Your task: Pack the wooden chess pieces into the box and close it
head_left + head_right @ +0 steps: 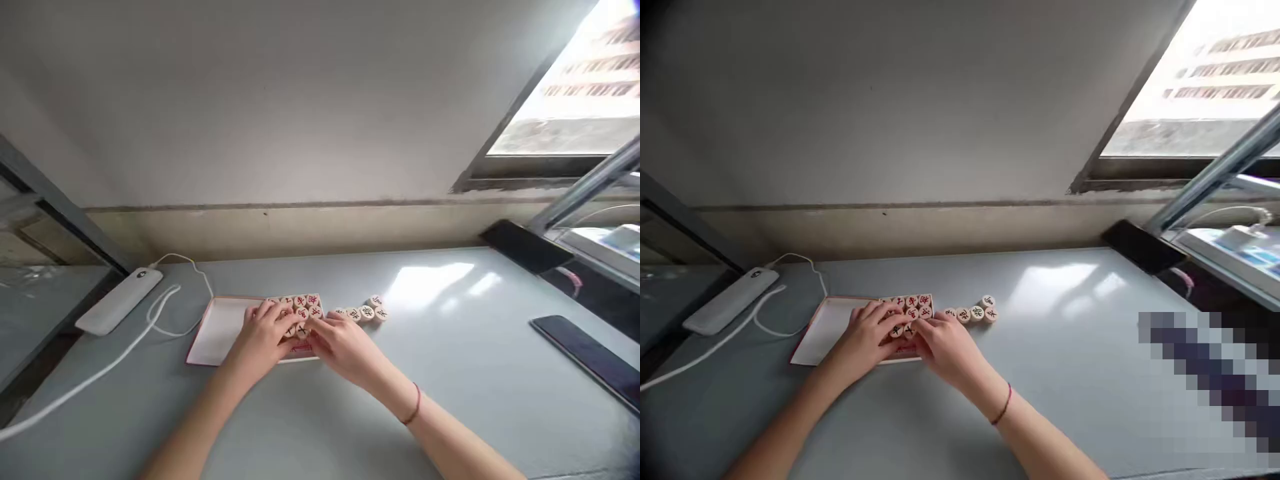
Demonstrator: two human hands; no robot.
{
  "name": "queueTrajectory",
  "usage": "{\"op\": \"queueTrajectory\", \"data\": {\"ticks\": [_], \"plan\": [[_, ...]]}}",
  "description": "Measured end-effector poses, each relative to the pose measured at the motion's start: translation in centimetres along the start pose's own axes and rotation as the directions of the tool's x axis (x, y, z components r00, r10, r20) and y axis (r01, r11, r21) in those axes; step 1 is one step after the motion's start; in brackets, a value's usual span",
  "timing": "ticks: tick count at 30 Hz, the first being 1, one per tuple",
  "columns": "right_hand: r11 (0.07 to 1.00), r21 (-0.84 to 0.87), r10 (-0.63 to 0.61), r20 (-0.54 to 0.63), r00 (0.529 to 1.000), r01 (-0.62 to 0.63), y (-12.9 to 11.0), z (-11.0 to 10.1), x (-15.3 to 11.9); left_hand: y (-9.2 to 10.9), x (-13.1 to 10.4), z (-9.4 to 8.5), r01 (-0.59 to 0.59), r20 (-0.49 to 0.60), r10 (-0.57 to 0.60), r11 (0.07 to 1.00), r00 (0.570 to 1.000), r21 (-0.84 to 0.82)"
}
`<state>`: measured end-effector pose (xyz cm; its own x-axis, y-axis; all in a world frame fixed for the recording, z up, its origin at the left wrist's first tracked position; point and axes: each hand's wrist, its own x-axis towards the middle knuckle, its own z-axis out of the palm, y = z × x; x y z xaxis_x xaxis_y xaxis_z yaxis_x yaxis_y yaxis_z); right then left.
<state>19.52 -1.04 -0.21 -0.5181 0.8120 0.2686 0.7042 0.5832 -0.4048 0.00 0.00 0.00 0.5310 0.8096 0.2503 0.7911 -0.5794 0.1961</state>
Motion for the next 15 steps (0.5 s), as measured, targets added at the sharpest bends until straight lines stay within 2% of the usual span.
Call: {"op": "queueTrajectory", "data": {"ticks": [3,6,8,10,12,15], "plan": [[0.999,0.016,0.039,-0.103,0.994,-0.038,1.1,-1.8,0.1,0.2,0.1,-0.1,-0.015,-0.036,0.014,1.0,0.999,-0.019],[0.971,-0.013,0.23,-0.214,0.949,-0.238,3.5,-3.5,-0.1,0.4,0.1,-0.1,-0.023,-0.061,0.021,0.999,0.998,-0.034],[0.888,-0.038,0.438,-0.235,0.868,-0.458,5.3,-4.4,-0.3,0.5,0.1,0.0,-0.024,-0.074,0.02,0.999,0.997,-0.041],[0.762,-0.044,0.628,-0.19,0.754,-0.646,6.9,-4.9,-0.5,0.6,0.0,0.1,-0.022,-0.085,0.018,0.999,0.996,-0.047],[0.663,-0.032,0.741,-0.115,0.661,-0.748,7.9,-5.0,-0.6,0.6,0.1,0.1,-0.02,-0.089,0.015,0.998,0.996,-0.053],[0.605,-0.042,0.794,-0.035,0.606,-0.795,8.4,-4.8,-0.5,0.6,0.1,0.2,-0.026,-0.089,0.02,0.998,0.996,-0.058]]}}
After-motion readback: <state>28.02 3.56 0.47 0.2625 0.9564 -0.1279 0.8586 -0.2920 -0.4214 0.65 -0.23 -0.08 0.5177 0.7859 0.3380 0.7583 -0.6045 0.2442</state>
